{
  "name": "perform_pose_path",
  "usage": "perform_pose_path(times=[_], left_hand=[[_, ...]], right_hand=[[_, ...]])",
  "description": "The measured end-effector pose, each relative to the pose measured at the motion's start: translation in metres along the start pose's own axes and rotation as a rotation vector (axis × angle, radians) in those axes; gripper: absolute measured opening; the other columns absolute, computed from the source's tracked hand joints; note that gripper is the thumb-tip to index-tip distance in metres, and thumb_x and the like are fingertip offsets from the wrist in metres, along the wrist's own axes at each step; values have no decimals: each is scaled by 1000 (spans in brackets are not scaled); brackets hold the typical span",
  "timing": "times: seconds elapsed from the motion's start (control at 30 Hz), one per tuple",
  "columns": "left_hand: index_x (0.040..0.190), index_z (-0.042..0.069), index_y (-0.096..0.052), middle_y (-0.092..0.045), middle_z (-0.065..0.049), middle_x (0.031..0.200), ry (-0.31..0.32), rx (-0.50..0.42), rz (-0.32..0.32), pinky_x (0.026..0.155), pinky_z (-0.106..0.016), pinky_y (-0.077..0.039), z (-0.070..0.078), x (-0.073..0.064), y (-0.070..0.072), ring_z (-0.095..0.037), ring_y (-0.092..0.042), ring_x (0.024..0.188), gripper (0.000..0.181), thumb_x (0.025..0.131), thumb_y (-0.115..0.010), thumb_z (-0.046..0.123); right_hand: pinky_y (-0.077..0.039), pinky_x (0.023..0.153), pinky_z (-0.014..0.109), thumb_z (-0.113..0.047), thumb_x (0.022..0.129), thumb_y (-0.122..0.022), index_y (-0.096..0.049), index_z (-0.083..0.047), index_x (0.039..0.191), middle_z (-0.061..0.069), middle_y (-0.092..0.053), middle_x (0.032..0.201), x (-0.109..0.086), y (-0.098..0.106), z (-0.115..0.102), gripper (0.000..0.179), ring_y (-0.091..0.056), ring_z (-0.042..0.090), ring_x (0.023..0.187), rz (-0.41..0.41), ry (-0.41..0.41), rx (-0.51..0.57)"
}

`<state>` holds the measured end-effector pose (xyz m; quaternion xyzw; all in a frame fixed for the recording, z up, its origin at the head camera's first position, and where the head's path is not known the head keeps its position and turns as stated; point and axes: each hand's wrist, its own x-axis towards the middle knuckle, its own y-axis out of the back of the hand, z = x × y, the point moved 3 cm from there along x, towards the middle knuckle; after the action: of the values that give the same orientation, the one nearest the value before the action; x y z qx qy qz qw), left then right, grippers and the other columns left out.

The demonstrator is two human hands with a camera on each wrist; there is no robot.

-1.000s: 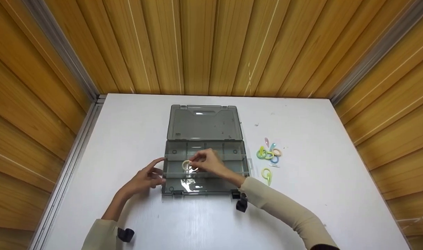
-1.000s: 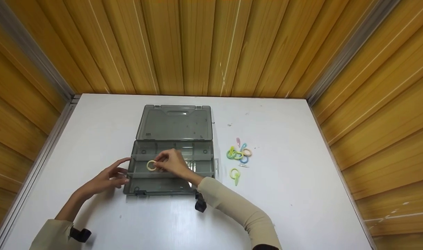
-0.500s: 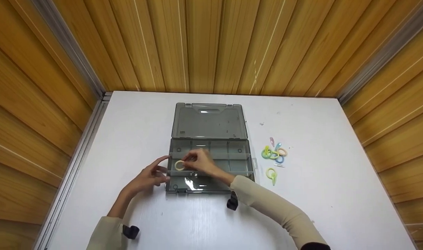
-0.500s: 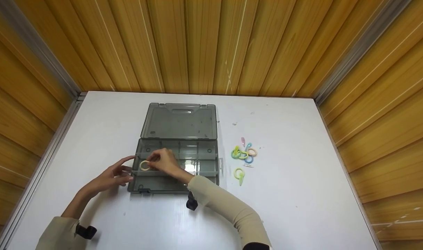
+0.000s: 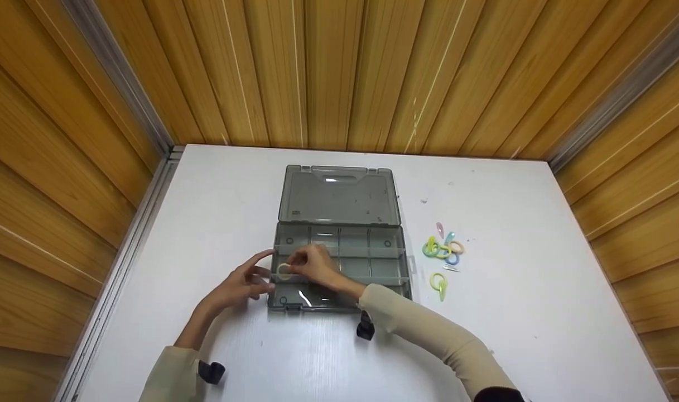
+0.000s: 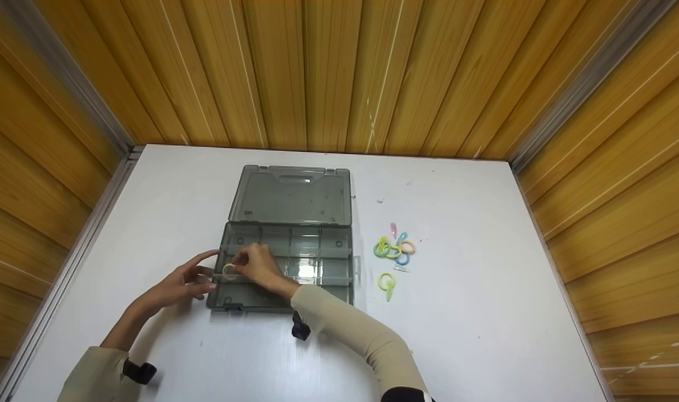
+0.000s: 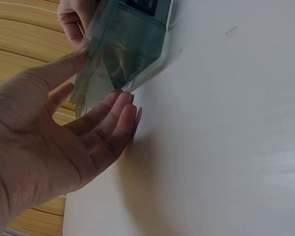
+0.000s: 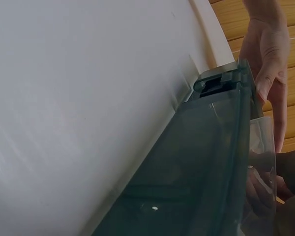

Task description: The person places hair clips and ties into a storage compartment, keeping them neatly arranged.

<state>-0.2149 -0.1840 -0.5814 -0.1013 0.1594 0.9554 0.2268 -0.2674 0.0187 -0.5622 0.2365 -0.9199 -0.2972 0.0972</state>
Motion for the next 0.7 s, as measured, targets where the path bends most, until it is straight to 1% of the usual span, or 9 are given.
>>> perform_pose_path(times=[0.07,0.13,0.2,0.3,0.37,0.47,0.57,0.7], left_hand=[[162,20,-27,-55,-30,136,-3,1,0,79,-39,-57,0,1,0,-27,-68,106,81,96,-73,19],[162,20,-27,-56,-30,136,-4,-3,0,79,-39,-58,0,1,-1,-27,-68,106,81,95,-74,20],[162,19,-27,-58,-29,135,-6,-6,0,78,-39,-58,1,2,-1,-27,-68,107,82,95,-74,19],[162,20,-27,-59,-29,134,-5,-7,-2,78,-39,-58,0,2,-2,-27,-69,107,81,96,-73,19],[162,20,-27,-59,-29,134,-7,-8,-3,78,-38,-57,1,2,-2,-27,-69,107,81,96,-73,18],[162,20,-27,-58,-29,134,-8,-13,2,78,-38,-57,1,1,-1,-27,-68,107,81,96,-73,19],[163,20,-26,-58,-29,135,-2,-9,1,78,-38,-57,1,0,-1,-26,-69,106,82,96,-73,20],[163,20,-25,-57,-28,134,3,4,-2,77,-37,-56,0,0,-1,-25,-68,105,82,96,-73,21]], right_hand=[[-45,61,11,-6,85,-80,-79,0,90,13,-79,86,2,-1,1,7,-55,0,66,-16,-13,-11],[-45,61,11,-4,85,-80,-80,0,92,13,-79,88,4,-2,2,9,-57,1,67,-33,-25,-10],[-47,62,12,-2,84,-79,-79,1,94,13,-79,88,5,-2,3,11,-63,6,69,-47,-13,-6],[-53,67,14,0,84,-79,-78,3,99,15,-79,93,4,0,3,16,-73,18,78,-71,-1,15],[-55,70,16,1,84,-79,-77,4,102,16,-79,95,2,3,2,18,-75,25,83,-86,3,30],[-57,75,20,0,85,-78,-76,5,105,18,-79,99,-1,8,2,20,-75,30,89,-98,-1,46],[-58,79,22,-1,87,-77,-75,5,107,18,-78,104,-6,16,1,21,-74,31,92,-111,-15,57],[-59,79,24,-2,90,-73,-74,5,111,20,-77,108,-16,33,1,22,-74,32,93,-115,-11,84]])
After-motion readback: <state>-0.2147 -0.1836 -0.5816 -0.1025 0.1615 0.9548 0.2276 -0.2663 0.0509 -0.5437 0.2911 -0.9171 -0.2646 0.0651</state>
